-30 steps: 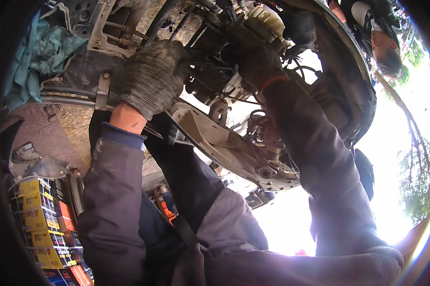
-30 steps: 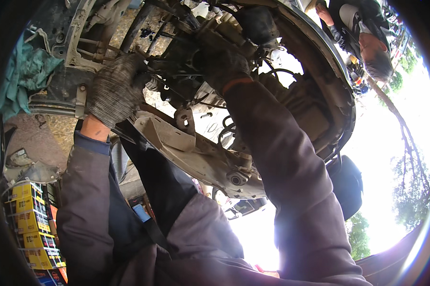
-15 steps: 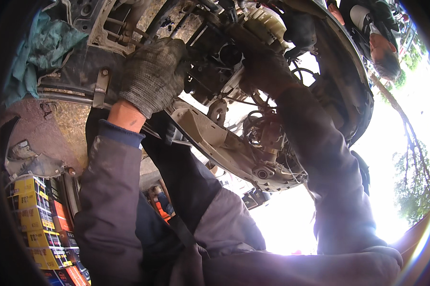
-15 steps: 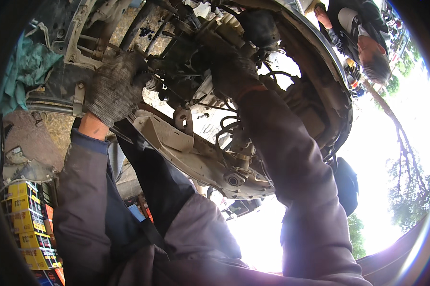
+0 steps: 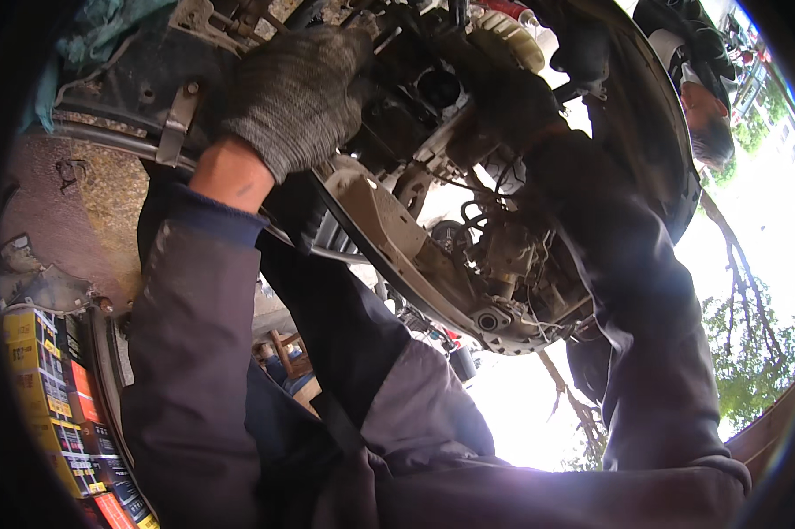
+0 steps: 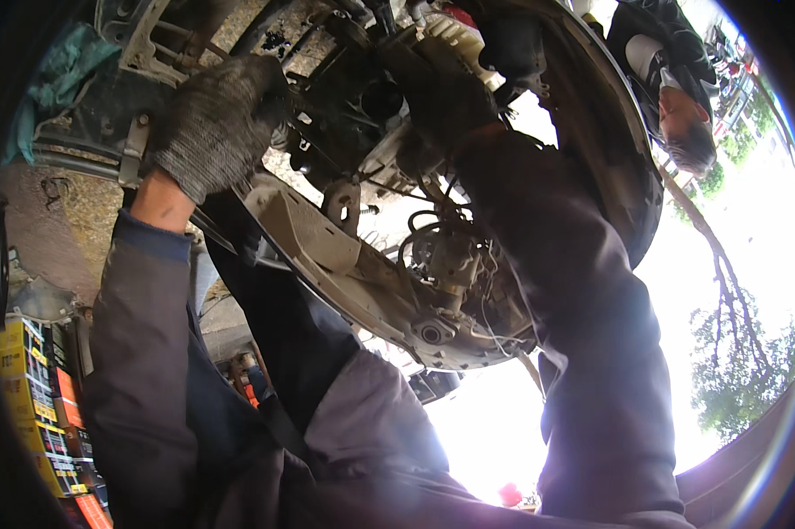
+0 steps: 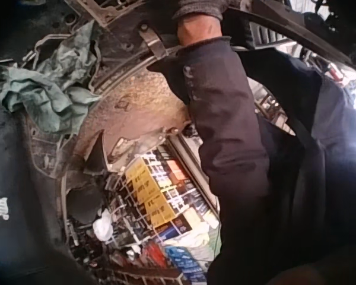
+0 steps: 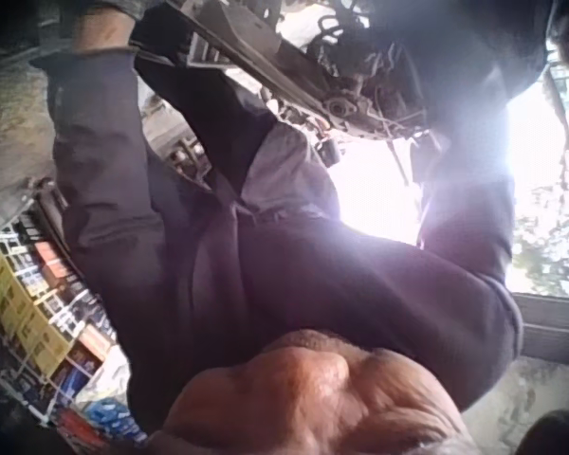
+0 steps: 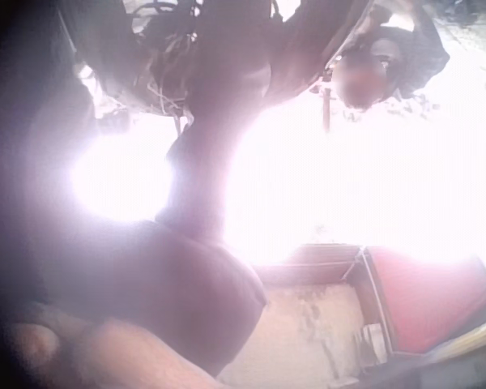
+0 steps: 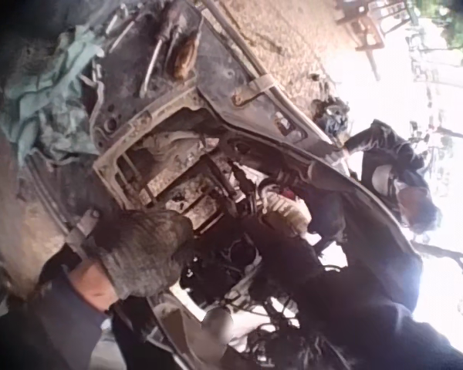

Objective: The person works under the front of a motorcycle, using a wrench to loosen and remove bolts from the engine area. They then remove a metal engine cover and wipe it with a cloth to clean off oil and grime.

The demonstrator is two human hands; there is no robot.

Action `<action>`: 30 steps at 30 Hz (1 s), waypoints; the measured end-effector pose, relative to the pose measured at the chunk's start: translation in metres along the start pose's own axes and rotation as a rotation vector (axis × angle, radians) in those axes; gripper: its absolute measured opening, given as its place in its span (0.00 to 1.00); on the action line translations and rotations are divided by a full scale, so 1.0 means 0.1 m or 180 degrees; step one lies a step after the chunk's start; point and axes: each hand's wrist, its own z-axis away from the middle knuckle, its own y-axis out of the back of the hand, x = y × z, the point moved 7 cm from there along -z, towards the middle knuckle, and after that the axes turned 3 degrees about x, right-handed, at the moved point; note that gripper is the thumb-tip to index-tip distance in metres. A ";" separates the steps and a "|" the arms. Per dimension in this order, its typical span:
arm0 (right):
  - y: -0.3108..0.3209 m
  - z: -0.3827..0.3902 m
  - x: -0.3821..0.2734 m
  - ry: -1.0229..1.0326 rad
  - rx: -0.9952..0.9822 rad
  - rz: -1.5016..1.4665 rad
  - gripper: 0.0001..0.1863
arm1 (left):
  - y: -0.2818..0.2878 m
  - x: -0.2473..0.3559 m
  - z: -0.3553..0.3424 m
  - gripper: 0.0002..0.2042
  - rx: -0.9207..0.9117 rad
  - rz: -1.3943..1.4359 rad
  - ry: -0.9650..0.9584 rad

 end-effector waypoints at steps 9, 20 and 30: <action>-0.02 0.02 0.01 0.0161 -0.0809 0.0406 0.25 | -0.04 -0.01 0.02 0.15 -0.0043 0.0048 -0.0043; -0.23 0.03 0.11 -0.0643 -0.1635 0.0110 0.28 | 0.00 0.00 0.02 0.20 0.0153 0.0061 -0.0063; -0.18 0.01 -0.01 -0.0168 -0.1448 0.0257 0.28 | 0.02 0.01 0.01 0.17 0.0317 0.0030 -0.0177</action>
